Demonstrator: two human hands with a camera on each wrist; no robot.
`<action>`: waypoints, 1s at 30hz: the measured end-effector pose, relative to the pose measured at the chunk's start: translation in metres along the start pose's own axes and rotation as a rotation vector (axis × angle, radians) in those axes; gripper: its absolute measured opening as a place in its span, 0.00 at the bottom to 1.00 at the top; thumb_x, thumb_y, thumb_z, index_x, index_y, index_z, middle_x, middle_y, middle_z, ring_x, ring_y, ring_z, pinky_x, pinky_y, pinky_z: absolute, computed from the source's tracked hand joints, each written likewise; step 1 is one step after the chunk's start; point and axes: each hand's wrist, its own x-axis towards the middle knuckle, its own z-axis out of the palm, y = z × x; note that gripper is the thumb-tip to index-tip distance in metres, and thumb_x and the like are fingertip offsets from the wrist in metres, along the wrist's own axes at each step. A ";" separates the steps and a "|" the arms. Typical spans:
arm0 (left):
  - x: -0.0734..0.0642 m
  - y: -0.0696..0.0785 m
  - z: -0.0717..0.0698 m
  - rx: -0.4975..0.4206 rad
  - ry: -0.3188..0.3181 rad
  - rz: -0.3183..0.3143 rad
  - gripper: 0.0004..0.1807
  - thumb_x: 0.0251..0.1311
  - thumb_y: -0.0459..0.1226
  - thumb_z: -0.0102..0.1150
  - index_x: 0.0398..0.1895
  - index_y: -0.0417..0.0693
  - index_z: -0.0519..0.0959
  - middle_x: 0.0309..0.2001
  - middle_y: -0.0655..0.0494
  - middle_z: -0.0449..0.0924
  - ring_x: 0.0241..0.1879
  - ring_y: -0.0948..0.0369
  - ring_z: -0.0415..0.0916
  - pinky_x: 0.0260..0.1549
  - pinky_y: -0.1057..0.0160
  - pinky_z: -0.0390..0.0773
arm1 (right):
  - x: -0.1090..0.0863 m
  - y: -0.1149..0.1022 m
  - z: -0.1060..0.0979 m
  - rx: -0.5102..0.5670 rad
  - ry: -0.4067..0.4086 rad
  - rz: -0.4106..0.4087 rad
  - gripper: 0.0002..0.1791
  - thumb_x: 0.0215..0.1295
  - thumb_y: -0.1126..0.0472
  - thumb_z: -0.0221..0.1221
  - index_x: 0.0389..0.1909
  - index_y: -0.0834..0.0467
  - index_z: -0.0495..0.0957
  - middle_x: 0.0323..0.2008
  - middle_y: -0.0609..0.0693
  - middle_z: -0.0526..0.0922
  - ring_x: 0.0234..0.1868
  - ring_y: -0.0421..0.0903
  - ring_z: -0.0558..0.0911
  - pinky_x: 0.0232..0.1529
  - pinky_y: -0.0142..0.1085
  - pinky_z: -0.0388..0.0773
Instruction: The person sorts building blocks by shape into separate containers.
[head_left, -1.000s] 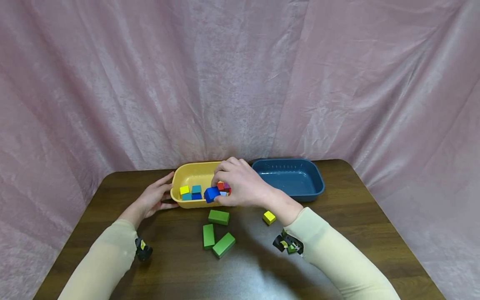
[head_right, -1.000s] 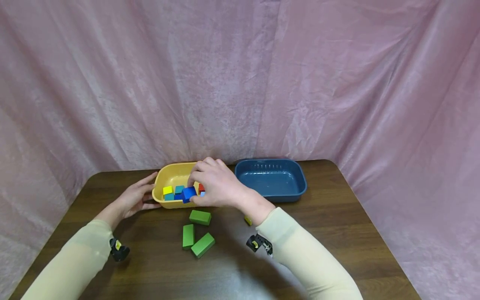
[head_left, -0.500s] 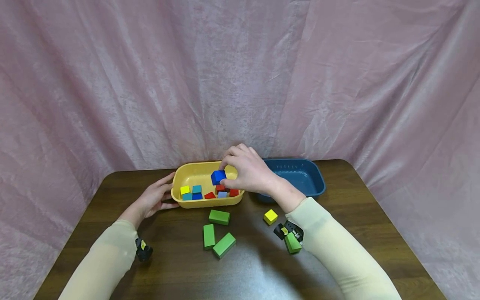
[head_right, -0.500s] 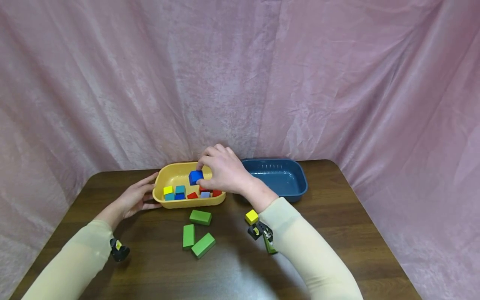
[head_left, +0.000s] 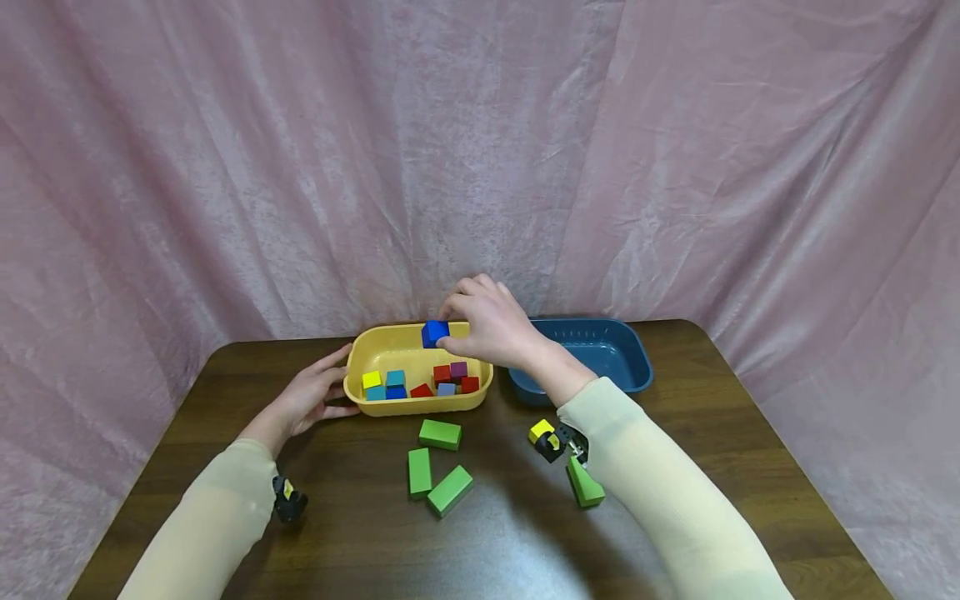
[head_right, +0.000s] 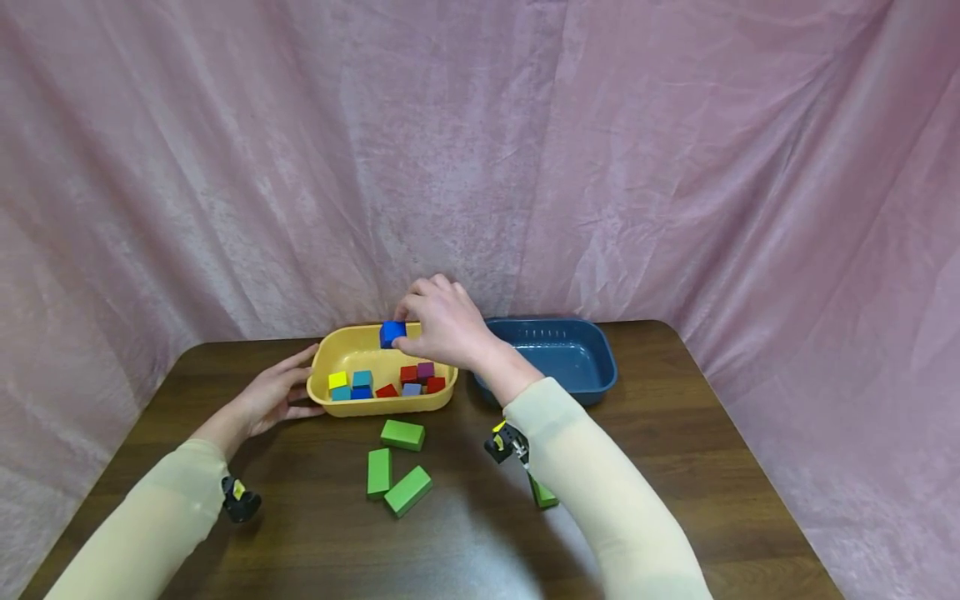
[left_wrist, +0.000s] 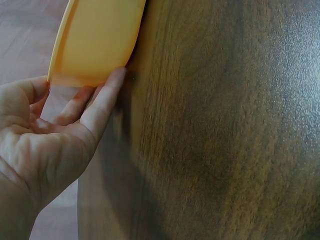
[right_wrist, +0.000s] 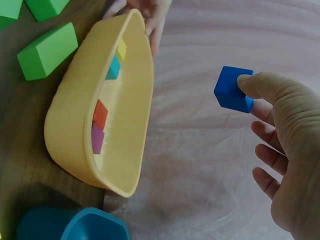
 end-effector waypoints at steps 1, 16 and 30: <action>0.000 0.000 0.000 0.001 -0.005 0.002 0.34 0.82 0.42 0.41 0.84 0.65 0.42 0.79 0.38 0.49 0.63 0.47 0.73 0.56 0.40 0.78 | 0.002 0.001 0.001 -0.002 -0.006 0.011 0.15 0.60 0.44 0.71 0.43 0.46 0.87 0.47 0.42 0.79 0.54 0.45 0.69 0.53 0.41 0.68; 0.001 0.001 0.001 -0.003 -0.001 -0.004 0.34 0.82 0.42 0.42 0.84 0.68 0.44 0.80 0.40 0.48 0.62 0.49 0.74 0.56 0.40 0.78 | 0.016 0.009 0.020 -0.056 -0.077 0.119 0.16 0.61 0.41 0.69 0.44 0.44 0.87 0.48 0.42 0.79 0.56 0.45 0.68 0.57 0.42 0.68; 0.000 0.000 0.002 0.001 0.015 -0.008 0.34 0.82 0.42 0.42 0.84 0.67 0.44 0.79 0.40 0.51 0.62 0.47 0.73 0.55 0.40 0.79 | 0.027 0.004 0.039 -0.117 -0.150 0.151 0.18 0.62 0.39 0.67 0.48 0.43 0.87 0.53 0.43 0.80 0.58 0.46 0.69 0.59 0.42 0.68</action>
